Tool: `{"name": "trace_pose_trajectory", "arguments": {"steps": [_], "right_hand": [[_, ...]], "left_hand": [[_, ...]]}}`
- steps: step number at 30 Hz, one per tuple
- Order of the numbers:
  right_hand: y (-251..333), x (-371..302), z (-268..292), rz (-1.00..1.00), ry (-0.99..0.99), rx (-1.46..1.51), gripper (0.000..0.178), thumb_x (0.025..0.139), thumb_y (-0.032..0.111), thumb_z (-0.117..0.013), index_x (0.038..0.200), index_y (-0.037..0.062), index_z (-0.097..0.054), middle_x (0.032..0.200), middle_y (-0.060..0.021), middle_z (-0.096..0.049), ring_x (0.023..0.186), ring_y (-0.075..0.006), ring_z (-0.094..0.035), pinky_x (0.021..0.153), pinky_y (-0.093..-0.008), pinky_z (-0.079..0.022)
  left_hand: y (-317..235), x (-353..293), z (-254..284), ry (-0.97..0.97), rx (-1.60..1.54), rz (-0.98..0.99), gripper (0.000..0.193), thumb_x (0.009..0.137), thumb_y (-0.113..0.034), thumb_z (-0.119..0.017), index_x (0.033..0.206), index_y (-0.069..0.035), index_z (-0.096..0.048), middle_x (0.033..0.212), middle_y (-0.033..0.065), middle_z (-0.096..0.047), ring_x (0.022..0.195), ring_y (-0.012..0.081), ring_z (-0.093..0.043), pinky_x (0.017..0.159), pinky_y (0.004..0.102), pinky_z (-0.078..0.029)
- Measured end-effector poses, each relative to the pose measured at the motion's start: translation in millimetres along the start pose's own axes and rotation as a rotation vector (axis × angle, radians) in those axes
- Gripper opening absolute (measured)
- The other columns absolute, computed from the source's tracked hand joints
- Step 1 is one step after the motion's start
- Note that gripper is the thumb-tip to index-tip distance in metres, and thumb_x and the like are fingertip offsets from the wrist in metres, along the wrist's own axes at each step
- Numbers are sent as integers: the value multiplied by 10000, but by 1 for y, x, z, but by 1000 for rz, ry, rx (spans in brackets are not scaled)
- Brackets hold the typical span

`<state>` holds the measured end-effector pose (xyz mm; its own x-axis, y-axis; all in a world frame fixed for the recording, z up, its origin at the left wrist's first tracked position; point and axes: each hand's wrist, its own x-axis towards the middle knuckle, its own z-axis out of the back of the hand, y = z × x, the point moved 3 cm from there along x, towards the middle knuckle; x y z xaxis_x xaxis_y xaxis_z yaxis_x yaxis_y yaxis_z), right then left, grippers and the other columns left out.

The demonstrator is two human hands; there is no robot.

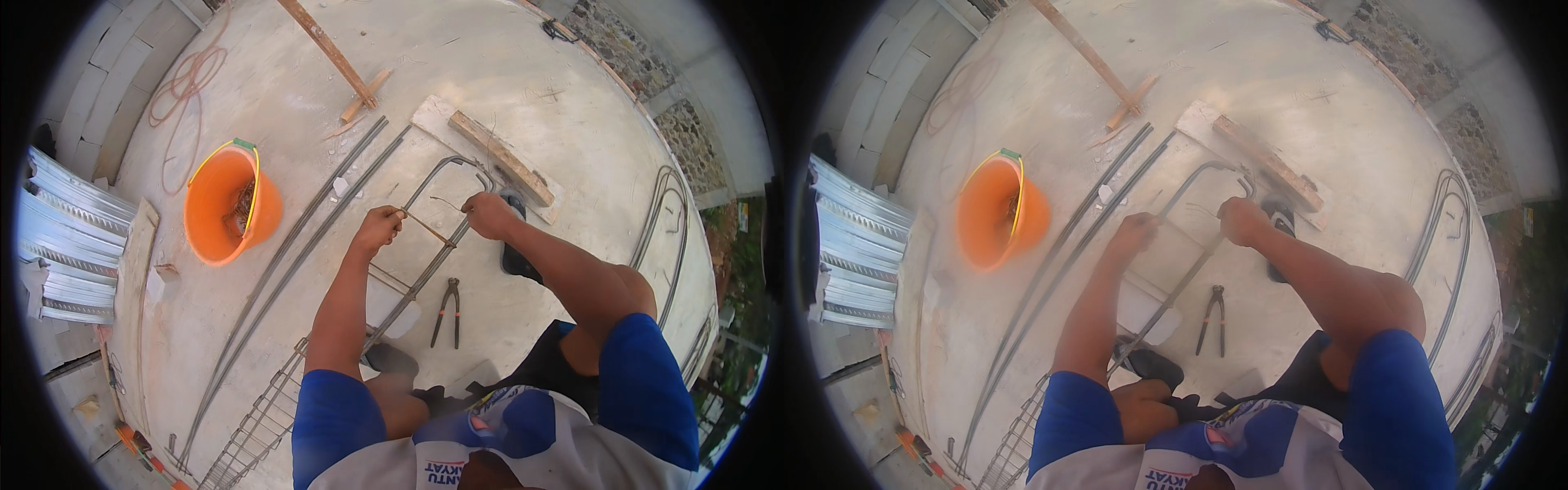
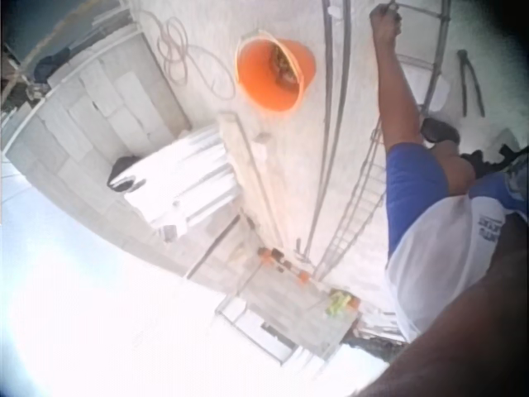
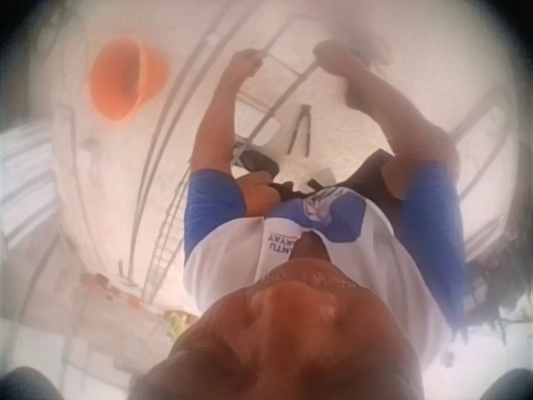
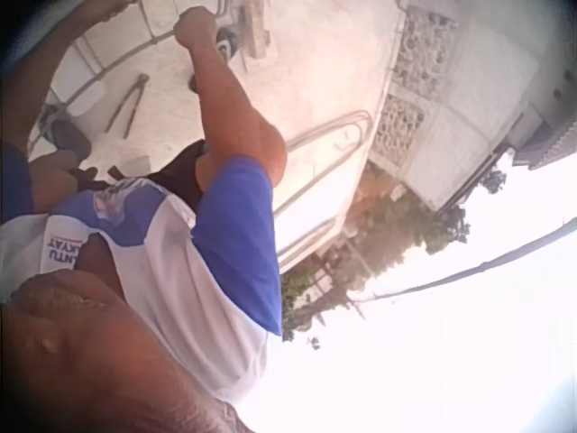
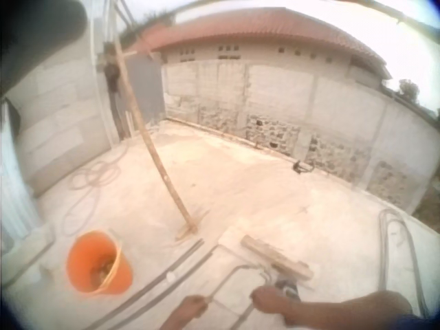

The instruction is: The person sits on a concrete floor and uses pliers to twist wire ties around the intersections of a rebar cage. They repeatedly pick up wire, wrap it around the bars, and twist it tight to secure the structure.

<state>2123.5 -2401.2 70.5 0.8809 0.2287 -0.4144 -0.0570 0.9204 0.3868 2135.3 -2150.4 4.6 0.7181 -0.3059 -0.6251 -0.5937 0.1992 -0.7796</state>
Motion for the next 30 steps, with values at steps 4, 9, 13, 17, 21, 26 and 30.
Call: {"name": "trace_pose_trajectory", "arguments": {"steps": [4,9,13,17,21,26,30], "right_hand": [[5,21,-33,-13,-103,157,291,776,104,-522,967,54,-735,1015,-200,-682,965,-341,-654,878,-413,-516],[18,49,-70,-20,-120,532,252,828,175,-561,969,73,-742,1028,-188,-684,960,-336,-653,879,-393,-506],[38,60,-72,-49,40,754,281,856,156,-594,1065,12,-712,812,-112,-686,720,-183,-629,656,-324,-504],[38,59,-70,-192,236,971,269,880,174,-607,1072,8,-693,704,-31,-599,616,-104,-515,538,-277,-421],[26,53,-80,-216,220,971,255,882,185,-622,1051,4,-680,686,-6,-571,588,-85,-484,507,-257,-385],[24,56,-83,-120,183,952,265,865,204,-629,1009,-9,-692,730,-45,-598,650,-117,-521,576,-278,-412],[32,64,-77,-130,174,935,265,856,209,-633,979,-13,-710,723,-55,-599,650,-124,-521,577,-288,-415]], "left_hand": [[-1,-2,-1,-73,-30,25,250,894,-197,-602,1045,3,-606,704,37,-574,527,75,-465,423,229,-329],[-7,-5,-1,-74,-120,37,362,905,-206,-612,1189,15,-579,728,51,-600,519,75,-473,414,222,-323],[-6,-5,-3,-52,-118,36,363,924,-183,-605,1237,-1,-582,729,48,-597,521,69,-471,414,215,-320],[-10,-6,-3,-23,-122,22,312,939,-166,-592,1216,-24,-604,727,44,-590,523,63,-468,414,210,-314],[-8,-5,-2,-29,-131,39,295,943,-165,-590,1206,-34,-610,729,45,-590,524,63,-470,411,209,-313],[-8,-5,-1,-19,-113,32,295,942,-162,-592,1203,-24,-587,751,58,-606,522,69,-486,401,212,-319],[-11,-5,-2,-21,-142,39,313,934,-162,-606,1209,-19,-567,812,80,-619,522,73,-495,396,210,-325]]}}
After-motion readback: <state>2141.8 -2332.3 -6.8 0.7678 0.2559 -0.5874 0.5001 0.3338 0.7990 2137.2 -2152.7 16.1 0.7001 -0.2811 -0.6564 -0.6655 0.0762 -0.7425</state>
